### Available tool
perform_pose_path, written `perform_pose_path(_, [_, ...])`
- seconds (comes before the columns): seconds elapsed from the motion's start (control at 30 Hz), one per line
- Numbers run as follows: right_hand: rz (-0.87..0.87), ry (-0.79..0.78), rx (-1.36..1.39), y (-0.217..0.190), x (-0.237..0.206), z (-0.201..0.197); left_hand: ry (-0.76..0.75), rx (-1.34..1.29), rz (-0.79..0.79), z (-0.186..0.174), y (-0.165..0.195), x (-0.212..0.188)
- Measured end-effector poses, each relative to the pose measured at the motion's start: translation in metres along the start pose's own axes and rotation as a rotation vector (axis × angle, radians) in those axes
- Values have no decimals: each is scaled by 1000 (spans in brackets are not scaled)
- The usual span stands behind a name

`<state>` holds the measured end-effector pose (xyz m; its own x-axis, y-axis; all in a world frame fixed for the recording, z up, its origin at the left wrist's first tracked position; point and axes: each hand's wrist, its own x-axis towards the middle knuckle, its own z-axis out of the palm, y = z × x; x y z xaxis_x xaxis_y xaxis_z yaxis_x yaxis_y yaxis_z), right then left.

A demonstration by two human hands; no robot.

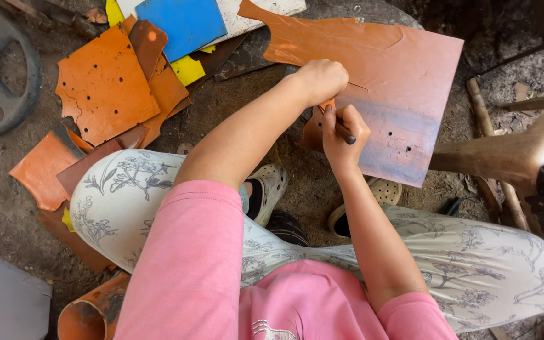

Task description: The person uses a small knife to cut a curved shape from a piece of orange leather, following a template. They then cut a second similar piece from a larger sheet of leather.

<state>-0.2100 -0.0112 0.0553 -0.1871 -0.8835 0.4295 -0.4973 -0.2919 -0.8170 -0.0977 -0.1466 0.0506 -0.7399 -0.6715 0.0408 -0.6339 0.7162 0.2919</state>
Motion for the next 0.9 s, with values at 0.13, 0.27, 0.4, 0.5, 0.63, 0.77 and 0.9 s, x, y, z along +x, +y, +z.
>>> perform_pose_path(0.13, [59, -90, -45, 5, 13, -4, 79, -129, 75, 9, -7, -4])
perform_pose_path(0.27, [102, -226, -120, 9, 28, -25, 90, -73, 112, 19, -10, -5])
perform_pose_path(0.4, [170, -307, -151, 7, 30, -52, 68, -77, 103, 22, -14, -4])
perform_pose_path(0.5, [203, -331, -123, 7, 28, -67, 27, -99, 53, 22, -13, -5])
perform_pose_path(0.63, [251, -342, -98, 9, 25, -75, 2, -168, -6, 22, -9, -8])
perform_pose_path(0.77, [366, -331, 94, 16, 19, -75, 71, -46, 12, 21, -5, -12])
perform_pose_path(0.9, [464, -323, 234, 32, 18, -84, 57, 89, 4, 23, 14, -14])
